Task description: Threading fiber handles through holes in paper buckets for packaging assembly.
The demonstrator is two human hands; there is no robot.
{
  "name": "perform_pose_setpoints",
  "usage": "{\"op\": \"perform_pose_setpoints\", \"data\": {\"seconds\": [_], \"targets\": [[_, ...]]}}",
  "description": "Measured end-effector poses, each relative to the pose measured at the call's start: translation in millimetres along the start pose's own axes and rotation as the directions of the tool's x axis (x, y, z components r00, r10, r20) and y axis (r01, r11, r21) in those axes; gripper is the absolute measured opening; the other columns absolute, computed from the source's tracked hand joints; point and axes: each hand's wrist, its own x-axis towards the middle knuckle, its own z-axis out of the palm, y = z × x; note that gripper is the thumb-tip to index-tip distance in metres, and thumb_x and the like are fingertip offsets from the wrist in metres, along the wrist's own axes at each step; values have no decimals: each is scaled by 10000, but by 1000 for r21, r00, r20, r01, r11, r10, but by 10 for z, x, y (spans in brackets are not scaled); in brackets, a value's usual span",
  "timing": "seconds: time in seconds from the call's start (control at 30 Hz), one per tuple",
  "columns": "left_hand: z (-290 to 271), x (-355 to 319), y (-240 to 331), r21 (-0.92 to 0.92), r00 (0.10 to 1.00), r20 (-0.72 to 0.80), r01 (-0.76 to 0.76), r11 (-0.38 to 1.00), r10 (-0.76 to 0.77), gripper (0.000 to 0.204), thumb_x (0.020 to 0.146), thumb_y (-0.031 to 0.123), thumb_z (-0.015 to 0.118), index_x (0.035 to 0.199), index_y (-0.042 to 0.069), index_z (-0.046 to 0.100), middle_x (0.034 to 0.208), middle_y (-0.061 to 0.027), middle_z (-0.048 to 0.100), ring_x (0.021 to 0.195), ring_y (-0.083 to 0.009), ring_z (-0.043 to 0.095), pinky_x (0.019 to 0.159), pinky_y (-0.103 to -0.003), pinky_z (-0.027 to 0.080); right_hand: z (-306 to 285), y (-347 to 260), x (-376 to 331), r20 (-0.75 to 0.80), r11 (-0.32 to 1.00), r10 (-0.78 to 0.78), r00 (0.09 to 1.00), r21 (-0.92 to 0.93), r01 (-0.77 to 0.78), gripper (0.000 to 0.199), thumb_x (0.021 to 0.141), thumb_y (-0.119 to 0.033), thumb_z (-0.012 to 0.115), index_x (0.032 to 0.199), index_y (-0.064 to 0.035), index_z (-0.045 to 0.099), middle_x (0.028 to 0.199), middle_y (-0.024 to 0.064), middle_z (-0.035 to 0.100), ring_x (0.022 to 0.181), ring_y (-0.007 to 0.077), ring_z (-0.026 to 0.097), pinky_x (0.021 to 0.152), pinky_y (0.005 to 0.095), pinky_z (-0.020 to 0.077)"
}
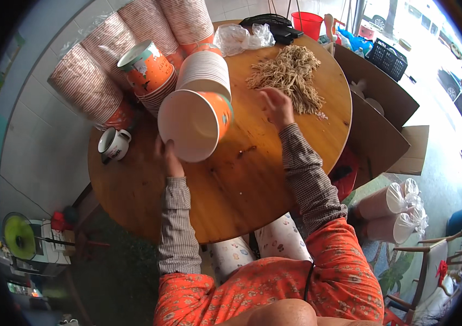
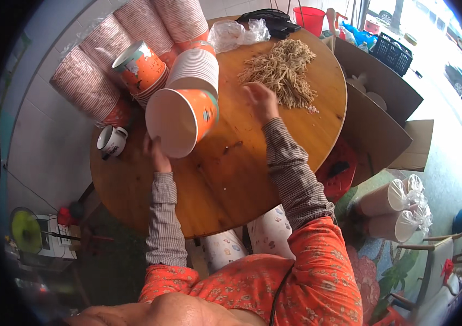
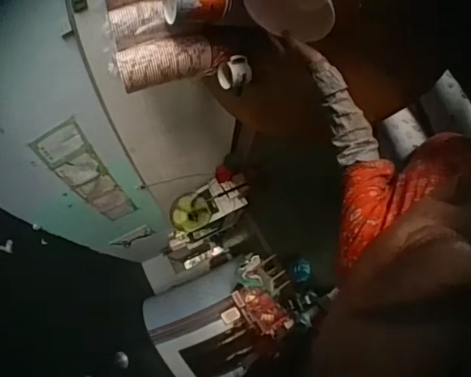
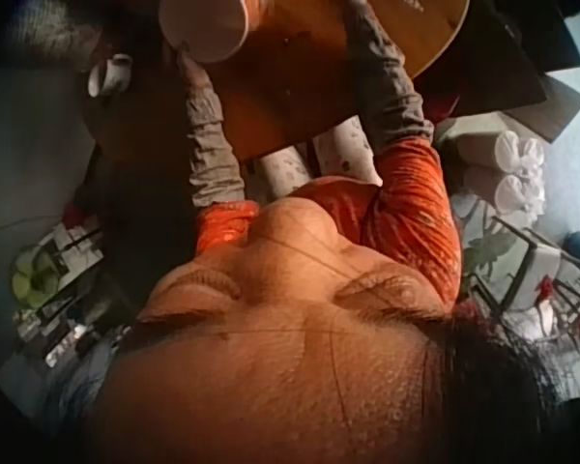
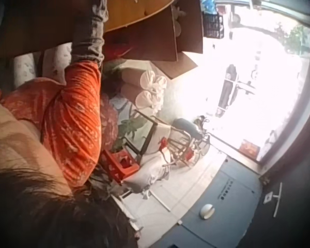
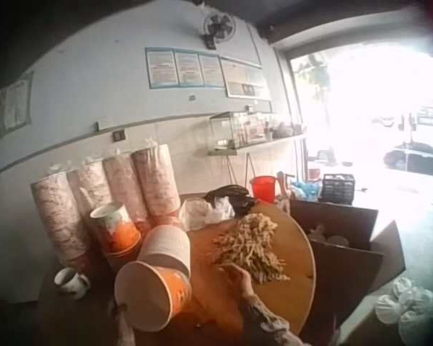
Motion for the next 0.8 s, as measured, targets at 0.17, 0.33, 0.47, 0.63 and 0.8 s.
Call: {"op": "perform_pose_setpoints", "data": {"seconds": [0.17,0.33,0.47,0.63,0.8], "targets": [[-135,-356,732,-146,997,71,-11,989,22,456,872,26,463,1324,-32,492,1249,-155,576,1104,-213,573,953,-321,452,-610,390,122,-144,770,-277,950,-625,129,96,842,-129,628,903,-102,697,933,75,632,908,264,623,779,352,496],[-260,-350,779,-115,988,-154,-17,993,-1,404,898,101,499,1297,43,528,1210,-151,596,1003,-235,623,783,-318,542,-609,473,156,89,572,-218,972,-795,201,220,844,-185,626,1046,-149,704,1066,36,603,1011,230,594,860,331,478],[-280,-360,686,10,979,-199,-34,999,35,368,938,177,534,1298,95,533,1210,-137,590,889,-166,634,531,-191,479,-495,481,152,137,445,-158,978,-874,194,202,867,-146,563,1017,-120,696,1055,30,586,975,224,604,833,335,486],[-261,-363,554,140,984,-142,-90,986,110,374,980,267,528,1287,54,527,1223,-29,571,751,-67,544,511,-188,412,-613,577,188,141,475,-28,990,-869,137,133,877,-163,556,878,-70,651,953,59,548,873,236,607,715,392,499],[-304,-341,509,216,943,-161,-255,942,292,379,984,275,520,1294,59,513,1029,-9,593,661,-58,470,543,-197,386,-401,418,29,168,490,-156,973,-842,224,137,879,-194,579,911,-79,647,1019,87,546,958,298,578,785,398,487]]}}
